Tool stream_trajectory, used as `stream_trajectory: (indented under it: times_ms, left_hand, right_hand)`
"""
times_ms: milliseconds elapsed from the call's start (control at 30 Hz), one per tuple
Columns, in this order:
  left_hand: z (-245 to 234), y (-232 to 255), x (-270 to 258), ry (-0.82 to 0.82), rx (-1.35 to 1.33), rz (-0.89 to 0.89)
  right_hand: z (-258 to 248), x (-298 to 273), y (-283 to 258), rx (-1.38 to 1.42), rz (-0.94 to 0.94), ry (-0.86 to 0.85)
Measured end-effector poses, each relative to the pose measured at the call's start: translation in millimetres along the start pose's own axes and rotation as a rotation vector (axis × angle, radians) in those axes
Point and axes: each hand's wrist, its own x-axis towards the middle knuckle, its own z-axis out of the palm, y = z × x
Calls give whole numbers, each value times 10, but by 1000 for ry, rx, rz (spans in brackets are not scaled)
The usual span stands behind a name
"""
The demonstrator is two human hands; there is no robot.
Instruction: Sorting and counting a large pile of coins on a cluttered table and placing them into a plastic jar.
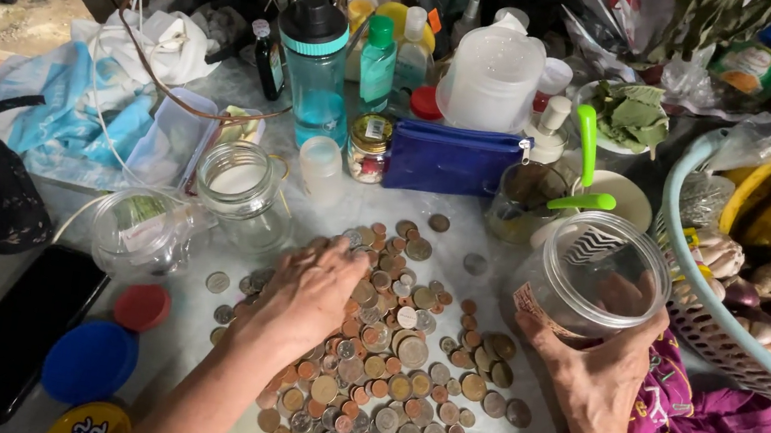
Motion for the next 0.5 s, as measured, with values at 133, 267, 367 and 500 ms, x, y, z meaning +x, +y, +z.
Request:
stream_trajectory:
  times_ms: [133, 267, 367, 500]
  left_hand:
    - [-258, 263, 21, -168, -107, -13]
    - [-182, 225, 52, -87, -185, 68]
    - [-254, 153, 61, -126, -105, 9]
    - [-57, -67, 88, -177, -42, -96]
  right_hand:
    - [-1, -6, -19, -29, 0, 2]
    - [7, -7, -22, -46, 9, 8]
    - [6, 0, 7, -33, 13, 13]
    - [20, -2, 84, 28, -4, 9]
